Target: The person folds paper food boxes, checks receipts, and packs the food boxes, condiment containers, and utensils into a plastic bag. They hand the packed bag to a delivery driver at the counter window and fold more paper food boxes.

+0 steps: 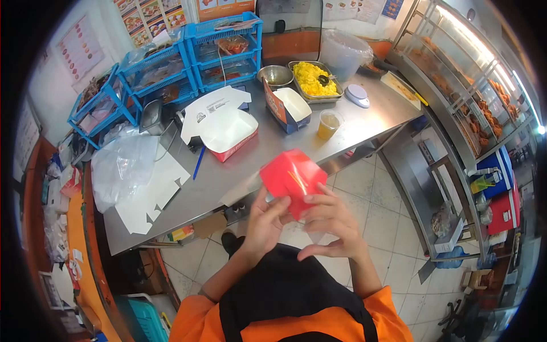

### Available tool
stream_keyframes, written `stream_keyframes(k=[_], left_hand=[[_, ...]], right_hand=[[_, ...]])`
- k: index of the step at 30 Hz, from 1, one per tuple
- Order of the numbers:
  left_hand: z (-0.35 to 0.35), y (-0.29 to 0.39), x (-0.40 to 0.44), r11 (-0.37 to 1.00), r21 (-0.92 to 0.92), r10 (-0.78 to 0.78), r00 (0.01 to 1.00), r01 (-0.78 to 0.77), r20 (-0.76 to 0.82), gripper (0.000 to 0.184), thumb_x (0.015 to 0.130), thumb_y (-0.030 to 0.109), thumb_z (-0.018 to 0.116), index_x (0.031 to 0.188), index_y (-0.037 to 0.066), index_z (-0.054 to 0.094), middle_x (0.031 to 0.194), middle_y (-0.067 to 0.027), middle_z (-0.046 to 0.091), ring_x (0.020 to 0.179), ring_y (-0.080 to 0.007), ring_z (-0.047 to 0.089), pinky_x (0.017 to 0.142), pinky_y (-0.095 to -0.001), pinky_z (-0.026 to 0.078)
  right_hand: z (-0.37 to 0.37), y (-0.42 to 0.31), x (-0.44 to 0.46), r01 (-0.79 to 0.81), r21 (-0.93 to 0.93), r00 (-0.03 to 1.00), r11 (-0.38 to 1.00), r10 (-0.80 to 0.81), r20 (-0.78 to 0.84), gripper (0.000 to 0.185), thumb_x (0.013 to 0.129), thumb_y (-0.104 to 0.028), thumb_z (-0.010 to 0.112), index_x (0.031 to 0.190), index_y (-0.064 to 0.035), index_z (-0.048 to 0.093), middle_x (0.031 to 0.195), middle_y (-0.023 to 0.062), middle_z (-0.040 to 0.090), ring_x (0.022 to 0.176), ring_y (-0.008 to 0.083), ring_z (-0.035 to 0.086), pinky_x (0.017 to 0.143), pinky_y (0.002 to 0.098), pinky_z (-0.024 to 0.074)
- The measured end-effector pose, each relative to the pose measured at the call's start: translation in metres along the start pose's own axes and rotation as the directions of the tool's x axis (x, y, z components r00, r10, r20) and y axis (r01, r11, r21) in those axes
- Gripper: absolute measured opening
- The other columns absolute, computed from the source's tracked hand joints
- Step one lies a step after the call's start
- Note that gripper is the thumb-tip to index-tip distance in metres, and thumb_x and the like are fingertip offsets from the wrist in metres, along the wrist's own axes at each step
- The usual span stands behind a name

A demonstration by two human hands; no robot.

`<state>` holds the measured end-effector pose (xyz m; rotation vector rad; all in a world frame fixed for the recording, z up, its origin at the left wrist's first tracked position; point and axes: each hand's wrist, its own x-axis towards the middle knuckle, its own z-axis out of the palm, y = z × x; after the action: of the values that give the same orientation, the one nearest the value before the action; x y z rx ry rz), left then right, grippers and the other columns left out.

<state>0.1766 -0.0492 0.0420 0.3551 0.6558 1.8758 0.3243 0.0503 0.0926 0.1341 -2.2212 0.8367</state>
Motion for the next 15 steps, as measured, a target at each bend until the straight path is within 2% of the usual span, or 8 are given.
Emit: stream_keyframes(k=[1, 3, 4, 6, 9, 11, 13, 15], left_hand=[[0.002, 0.007, 0.002, 1.0, -0.002, 0.005, 1.0, -0.005, 0.003, 0.058, 0.096, 0.004, 0.052, 0.148, 0.012, 0.026, 0.122, -0.013, 0.061, 0.108, -0.0236, 0.064, 0.091, -0.0399, 0.055], [-0.001, 0.021, 0.004, 0.994, -0.072, -0.083, 0.996, 0.084, 0.018, 0.057, 0.096, 0.004, 0.051, 0.148, 0.013, 0.027, 0.128, -0.0125, 0.057, 0.111, -0.023, 0.062, 0.093, -0.0362, 0.053], [-0.003, 0.022, 0.004, 0.992, -0.056, -0.11, 0.994, 0.111, 0.014, 0.059, 0.097, 0.005, 0.052, 0.148, 0.013, 0.025, 0.133, -0.013, 0.053, 0.112, -0.0222, 0.061, 0.096, -0.0342, 0.051], [-0.009, 0.012, 0.004, 0.997, -0.02, -0.07, 0.998, 0.07, 0.008, 0.056, 0.097, 0.006, 0.052, 0.147, 0.012, 0.028, 0.13, -0.0129, 0.056, 0.112, -0.0216, 0.062, 0.095, -0.0337, 0.052], [-0.012, -0.005, 0.002, 0.995, 0.096, 0.03, 0.999, -0.032, 0.021, 0.047, 0.097, 0.008, 0.054, 0.141, 0.01, 0.037, 0.124, -0.0121, 0.06, 0.11, -0.0196, 0.062, 0.091, -0.0324, 0.052], [-0.013, -0.003, 0.004, 0.981, 0.17, 0.091, 0.995, -0.096, 0.037, 0.042, 0.097, 0.009, 0.054, 0.138, 0.009, 0.043, 0.12, -0.0114, 0.062, 0.108, -0.0183, 0.062, 0.089, -0.0315, 0.053], [-0.013, 0.006, 0.008, 0.997, 0.001, 0.076, 0.997, -0.076, -0.009, 0.033, 0.097, 0.009, 0.055, 0.13, 0.007, 0.05, 0.114, -0.0101, 0.065, 0.107, -0.0163, 0.063, 0.088, -0.0301, 0.053], [-0.021, 0.013, 0.013, 0.999, -0.014, 0.042, 0.999, -0.042, -0.007, 0.031, 0.097, 0.009, 0.054, 0.128, 0.007, 0.051, 0.116, -0.0096, 0.065, 0.105, -0.0162, 0.063, 0.088, -0.0301, 0.053]], right_hand=[[0.003, 0.003, -0.002, 0.005, -0.003, 1.0, 1.0, -0.005, 0.003, 0.041, 0.058, -0.026, 0.09, 0.084, -0.0054, 0.066, 0.101, 0.012, 0.068, 0.119, 0.0318, 0.056, 0.106, 0.0553, 0.038], [0.009, 0.007, -0.004, -0.016, 0.321, 0.966, 0.947, 0.097, -0.238, 0.035, 0.06, -0.025, 0.088, 0.082, -0.0065, 0.068, 0.099, 0.0097, 0.069, 0.115, 0.0321, 0.059, 0.101, 0.0527, 0.0442], [0.007, 0.01, -0.003, -0.015, 0.324, 0.967, 0.946, 0.096, -0.235, 0.035, 0.06, -0.025, 0.088, 0.082, -0.0065, 0.068, 0.099, 0.0097, 0.069, 0.115, 0.0321, 0.059, 0.101, 0.0527, 0.0442], [-0.001, 0.018, 0.0, 0.18, -0.099, 0.982, 0.979, -0.184, -0.041, 0.027, 0.065, -0.017, 0.084, 0.084, -0.0068, 0.067, 0.102, 0.0062, 0.066, 0.111, 0.0312, 0.062, 0.097, 0.0479, 0.049], [0.002, 0.015, 0.002, 0.22, -0.286, 0.975, 0.932, -0.218, 0.04, 0.019, 0.069, -0.012, 0.079, 0.081, -0.0047, 0.067, 0.101, 0.0081, 0.067, 0.108, 0.0341, 0.064, 0.094, 0.046, 0.0521], [0.007, 0.007, 0.015, 0.21, -0.311, 0.978, 0.927, -0.193, 0.084, 0.018, 0.07, -0.012, 0.079, 0.082, -0.0046, 0.067, 0.099, 0.0086, 0.068, 0.107, 0.034, 0.065, 0.094, 0.0466, 0.0518], [0.014, 0.011, 0.023, 0.203, -0.335, 0.977, 0.92, -0.169, 0.128, 0.017, 0.072, -0.012, 0.078, 0.083, -0.0044, 0.067, 0.098, 0.0092, 0.069, 0.106, 0.0338, 0.065, 0.095, 0.0473, 0.0515], [0.024, 0.03, 0.026, 0.353, -0.335, 0.934, 0.874, -0.35, 0.071, 0.019, 0.07, -0.01, 0.079, 0.084, -0.0046, 0.068, 0.093, 0.0083, 0.07, 0.105, 0.0317, 0.066, 0.096, 0.0478, 0.0511]])
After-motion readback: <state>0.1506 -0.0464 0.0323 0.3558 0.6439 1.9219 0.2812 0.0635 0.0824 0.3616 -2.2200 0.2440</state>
